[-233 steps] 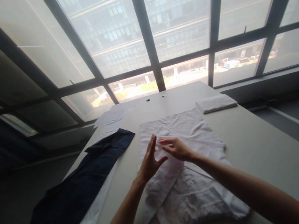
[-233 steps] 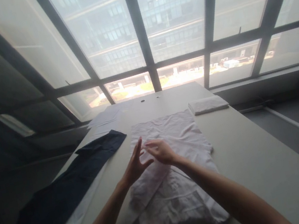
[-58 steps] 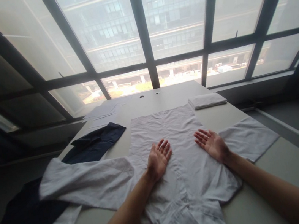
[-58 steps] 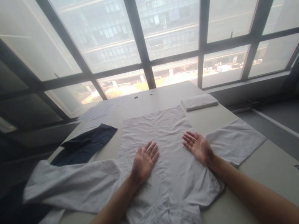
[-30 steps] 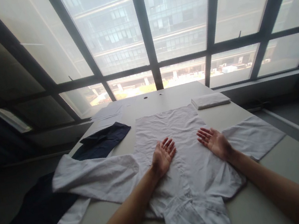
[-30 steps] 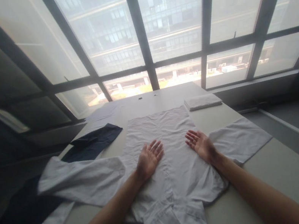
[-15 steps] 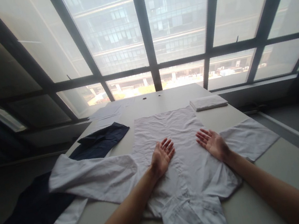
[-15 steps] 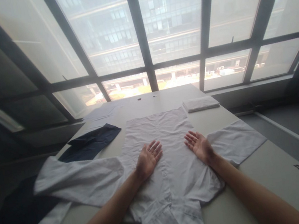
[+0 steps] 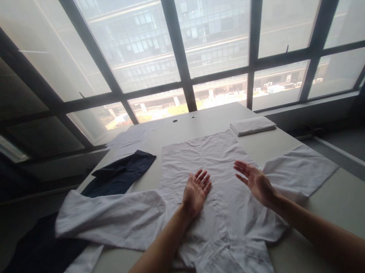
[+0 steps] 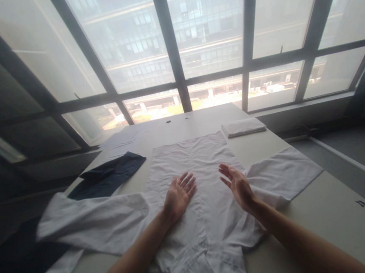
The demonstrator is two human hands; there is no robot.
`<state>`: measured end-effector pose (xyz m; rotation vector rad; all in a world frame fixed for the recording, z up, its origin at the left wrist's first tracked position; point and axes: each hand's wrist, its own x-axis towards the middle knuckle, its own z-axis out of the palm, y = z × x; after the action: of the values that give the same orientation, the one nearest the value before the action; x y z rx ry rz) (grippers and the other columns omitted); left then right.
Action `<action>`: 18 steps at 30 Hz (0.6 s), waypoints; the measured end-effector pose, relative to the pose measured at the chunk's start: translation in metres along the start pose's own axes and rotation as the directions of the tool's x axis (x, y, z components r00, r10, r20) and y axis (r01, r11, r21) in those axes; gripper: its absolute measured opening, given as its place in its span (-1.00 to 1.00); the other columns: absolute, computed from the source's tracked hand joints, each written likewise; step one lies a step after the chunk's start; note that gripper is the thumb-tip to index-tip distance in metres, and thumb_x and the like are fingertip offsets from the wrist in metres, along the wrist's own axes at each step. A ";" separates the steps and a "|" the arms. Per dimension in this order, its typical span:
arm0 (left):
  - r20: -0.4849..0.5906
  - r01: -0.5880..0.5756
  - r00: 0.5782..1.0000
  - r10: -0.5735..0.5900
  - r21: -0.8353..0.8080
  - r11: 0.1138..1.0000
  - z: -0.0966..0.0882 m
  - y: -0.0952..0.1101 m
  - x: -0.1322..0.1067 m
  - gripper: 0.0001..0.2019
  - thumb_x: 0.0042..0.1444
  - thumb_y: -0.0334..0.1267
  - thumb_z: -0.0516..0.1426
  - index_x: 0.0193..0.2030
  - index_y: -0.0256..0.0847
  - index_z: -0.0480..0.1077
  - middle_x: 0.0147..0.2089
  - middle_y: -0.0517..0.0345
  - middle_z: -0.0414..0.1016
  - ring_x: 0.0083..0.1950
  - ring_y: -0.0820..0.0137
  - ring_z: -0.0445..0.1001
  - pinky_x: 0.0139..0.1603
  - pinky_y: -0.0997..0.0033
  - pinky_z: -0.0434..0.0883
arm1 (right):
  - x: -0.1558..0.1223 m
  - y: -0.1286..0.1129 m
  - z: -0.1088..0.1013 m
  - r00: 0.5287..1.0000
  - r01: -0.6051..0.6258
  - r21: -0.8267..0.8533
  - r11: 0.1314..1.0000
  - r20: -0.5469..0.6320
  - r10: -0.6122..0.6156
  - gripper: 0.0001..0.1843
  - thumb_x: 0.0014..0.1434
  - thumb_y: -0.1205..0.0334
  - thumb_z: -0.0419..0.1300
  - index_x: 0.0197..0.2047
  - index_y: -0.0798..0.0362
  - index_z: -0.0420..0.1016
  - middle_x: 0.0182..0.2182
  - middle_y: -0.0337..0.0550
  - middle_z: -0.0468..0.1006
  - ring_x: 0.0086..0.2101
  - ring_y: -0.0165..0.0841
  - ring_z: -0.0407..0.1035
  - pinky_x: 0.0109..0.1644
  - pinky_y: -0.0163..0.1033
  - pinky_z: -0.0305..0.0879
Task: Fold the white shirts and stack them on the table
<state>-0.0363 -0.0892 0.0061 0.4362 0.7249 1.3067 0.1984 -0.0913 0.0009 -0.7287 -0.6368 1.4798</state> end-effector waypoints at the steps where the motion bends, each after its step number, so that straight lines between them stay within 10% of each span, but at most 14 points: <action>1: 0.005 -0.001 1.000 0.001 0.001 1.000 0.000 0.000 0.000 -0.57 0.46 -0.03 -0.11 0.27 -0.17 0.34 0.32 -0.14 0.38 0.24 0.22 0.46 0.18 0.19 0.45 | -0.011 0.006 0.007 0.992 -0.064 0.030 0.997 0.109 0.060 -0.78 0.27 0.07 0.22 -0.07 -0.09 0.60 0.11 -0.13 0.58 0.21 -0.22 0.35 0.32 0.05 0.23; 4: 0.015 -0.004 1.000 0.004 0.004 1.000 0.000 0.000 0.000 -0.57 0.47 -0.03 -0.12 0.23 -0.18 0.38 0.33 -0.13 0.38 0.26 0.22 0.44 0.21 0.18 0.43 | -0.039 0.023 0.022 0.901 -0.314 0.052 0.948 0.332 0.280 -0.68 0.32 -0.02 0.17 0.02 -0.06 0.57 0.17 -0.08 0.54 0.22 -0.19 0.35 0.29 0.07 0.27; 8: 0.004 -0.030 1.000 0.030 0.041 0.999 0.000 -0.002 0.000 -0.61 0.46 -0.07 -0.10 0.13 -0.20 0.44 0.32 -0.12 0.40 0.25 0.20 0.45 0.23 0.17 0.41 | -0.037 0.026 0.018 0.814 -0.542 0.040 0.839 0.271 0.513 -0.60 0.40 0.00 0.05 0.11 0.05 0.49 0.07 0.03 0.59 0.07 -0.20 0.49 0.16 0.02 0.41; 14: 0.156 -0.271 0.960 0.232 0.313 0.910 0.009 -0.012 -0.017 -0.71 0.29 -0.31 0.16 0.13 -0.17 0.50 0.31 -0.08 0.42 0.29 0.08 0.42 0.35 0.08 0.28 | 0.007 -0.010 -0.017 0.972 -0.120 -0.029 0.992 -0.205 0.112 -0.76 0.35 0.23 0.09 0.01 -0.07 0.51 -0.06 -0.13 0.64 -0.07 -0.32 0.55 0.07 -0.14 0.51; 18: 0.362 -0.461 0.881 0.306 0.507 0.728 0.018 -0.023 -0.036 -0.68 0.23 -0.29 0.22 0.12 -0.09 0.54 0.31 -0.04 0.43 0.43 0.04 0.24 0.49 -0.01 0.03 | 0.004 -0.012 -0.018 0.994 -0.006 -0.189 0.982 -0.110 -0.015 -0.79 0.27 0.17 0.18 -0.08 -0.04 0.59 -0.01 -0.09 0.62 0.00 -0.19 0.51 0.17 0.01 0.45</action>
<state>-0.0113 -0.1272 0.0119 1.3001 0.8371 1.3607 0.2198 -0.0878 -0.0021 -0.9488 -0.6998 1.3760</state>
